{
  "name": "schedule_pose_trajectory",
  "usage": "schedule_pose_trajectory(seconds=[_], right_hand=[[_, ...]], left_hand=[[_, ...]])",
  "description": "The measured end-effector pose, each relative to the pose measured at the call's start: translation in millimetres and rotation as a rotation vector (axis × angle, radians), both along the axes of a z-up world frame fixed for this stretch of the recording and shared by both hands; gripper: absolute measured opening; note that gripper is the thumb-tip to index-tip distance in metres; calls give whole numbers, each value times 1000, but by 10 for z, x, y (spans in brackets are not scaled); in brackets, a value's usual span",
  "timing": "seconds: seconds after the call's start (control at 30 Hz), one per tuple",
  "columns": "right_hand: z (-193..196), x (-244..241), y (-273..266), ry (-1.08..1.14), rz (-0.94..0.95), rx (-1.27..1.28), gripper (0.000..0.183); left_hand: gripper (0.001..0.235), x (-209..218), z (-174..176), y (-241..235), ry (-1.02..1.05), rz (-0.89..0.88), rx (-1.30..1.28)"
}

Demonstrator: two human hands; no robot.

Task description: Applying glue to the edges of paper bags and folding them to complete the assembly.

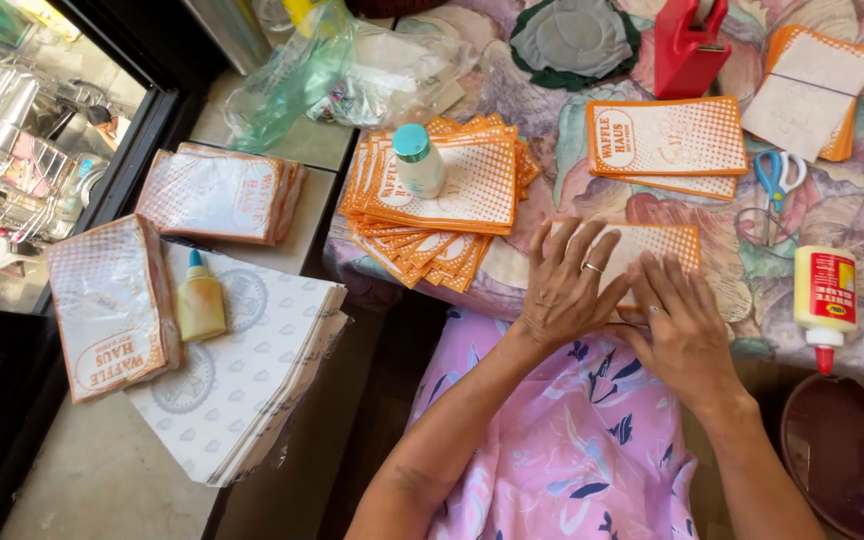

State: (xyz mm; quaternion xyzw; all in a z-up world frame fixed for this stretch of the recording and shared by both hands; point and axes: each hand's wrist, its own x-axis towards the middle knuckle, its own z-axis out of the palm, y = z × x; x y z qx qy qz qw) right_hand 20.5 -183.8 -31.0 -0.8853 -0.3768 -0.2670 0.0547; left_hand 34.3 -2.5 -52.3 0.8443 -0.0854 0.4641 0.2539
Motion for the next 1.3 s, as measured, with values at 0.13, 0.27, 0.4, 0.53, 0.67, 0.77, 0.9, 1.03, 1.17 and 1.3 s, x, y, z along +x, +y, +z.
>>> schedule_pose_trajectory(seconds=[0.13, 0.27, 0.4, 0.53, 0.67, 0.77, 0.9, 1.03, 1.17, 1.3], right_hand=[[151, -86, -199, -32, -20, -42, 41], [315, 96, -301, 26, -107, 115, 45], [910, 316, 588, -46, 35, 457, 33], [945, 565, 1532, -92, 138, 580, 44], [664, 606, 2216, -182, 128, 450, 44], [354, 529, 2462, -52, 151, 281, 44], [456, 579, 2323, 59, 193, 291, 56], [434, 1217, 1240, -69, 108, 249, 29], [298, 1613, 174, 135, -195, 127, 61], [-67, 1855, -384, 21, -150, 25, 30]], left_hand=[[48, -155, 438, 437, -83, -64, -215], [64, -57, 555, 1307, -200, 273, -449], [111, 39, 740, 1896, 260, 184, -556], [74, 214, 563, 2123, 254, 173, -621], [64, 49, 800, 2434, -158, 545, -482], [72, 21, 1022, 2374, -174, 585, -466], [75, 191, 921, 2038, 82, 369, -520], [77, 287, 708, 1873, 296, 269, -589], [85, 257, 900, 1629, 224, 349, -633], [62, 197, 881, 1371, -289, 292, -306]])
